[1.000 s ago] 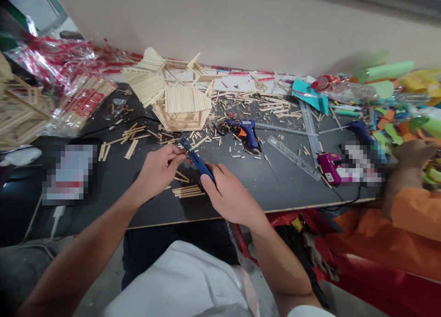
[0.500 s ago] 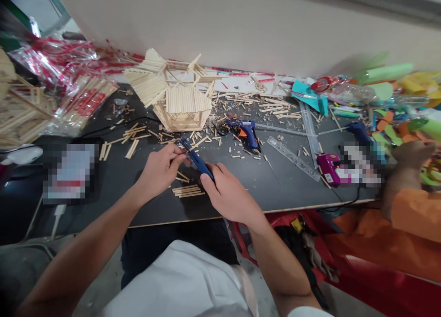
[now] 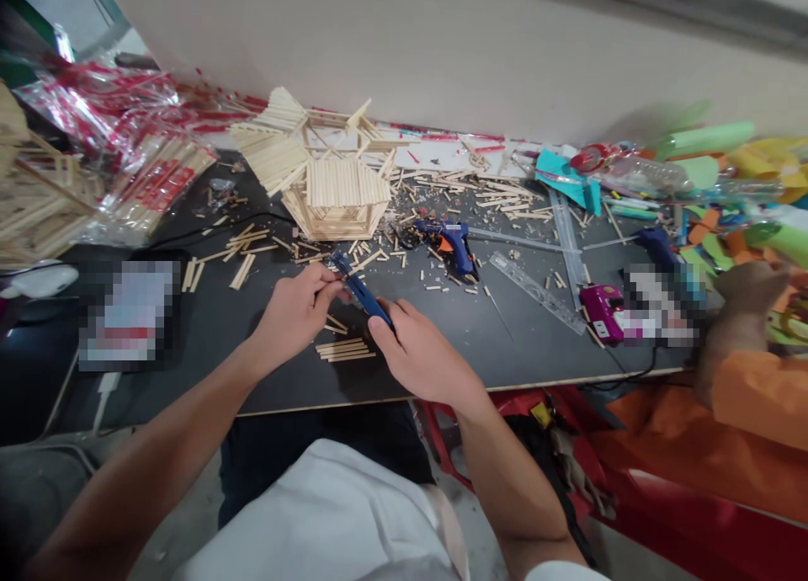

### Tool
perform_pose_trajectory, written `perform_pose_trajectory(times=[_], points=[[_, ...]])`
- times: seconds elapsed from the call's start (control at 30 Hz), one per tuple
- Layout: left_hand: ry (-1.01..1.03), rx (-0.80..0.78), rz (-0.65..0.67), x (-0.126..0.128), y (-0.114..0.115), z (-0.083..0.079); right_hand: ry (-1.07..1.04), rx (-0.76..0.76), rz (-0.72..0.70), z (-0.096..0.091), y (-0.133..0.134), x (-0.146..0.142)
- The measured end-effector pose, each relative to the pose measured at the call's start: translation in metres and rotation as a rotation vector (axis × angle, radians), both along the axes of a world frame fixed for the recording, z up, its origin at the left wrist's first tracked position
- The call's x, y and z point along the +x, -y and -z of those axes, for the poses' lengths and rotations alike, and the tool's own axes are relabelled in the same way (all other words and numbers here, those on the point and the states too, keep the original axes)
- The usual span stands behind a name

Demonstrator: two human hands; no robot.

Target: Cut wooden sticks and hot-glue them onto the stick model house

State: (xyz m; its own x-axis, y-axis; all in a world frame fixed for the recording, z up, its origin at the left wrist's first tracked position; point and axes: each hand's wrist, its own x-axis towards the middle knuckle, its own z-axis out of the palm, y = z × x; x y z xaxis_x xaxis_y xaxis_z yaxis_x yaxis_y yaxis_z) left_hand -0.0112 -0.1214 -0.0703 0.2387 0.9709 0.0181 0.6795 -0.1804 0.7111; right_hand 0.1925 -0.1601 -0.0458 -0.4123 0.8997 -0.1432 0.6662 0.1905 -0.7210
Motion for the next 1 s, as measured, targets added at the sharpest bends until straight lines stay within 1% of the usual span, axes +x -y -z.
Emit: perform_pose_trajectory(times=[0.1,0.23,0.47,0.77,0.87,1.0], points=[[-0.013,-0.002,0.003,-0.0001,-0.0005,0.0016,-0.016,0.011,-0.011,0.0002,-0.0014,0.0003],[-0.022,-0.004,-0.009,0.0004,-0.0003,0.0028,0.021,0.006,-0.002,0.0005,-0.0017,0.0010],[-0.105,-0.004,-0.022,0.0032,0.0006,0.0003,0.009,0.009,-0.010,0.0007,-0.0017,0.0007],[-0.110,0.005,-0.031,0.0051,0.0003,-0.0009,0.032,0.015,-0.002,0.0008,-0.0021,0.0007],[-0.120,0.008,-0.032,0.0059,-0.0001,-0.0007,0.054,0.013,0.019,0.0021,-0.0018,-0.0010],[-0.150,0.012,-0.038,0.0064,-0.0005,0.0003,0.115,-0.049,0.075,0.0042,-0.0008,-0.0055]])
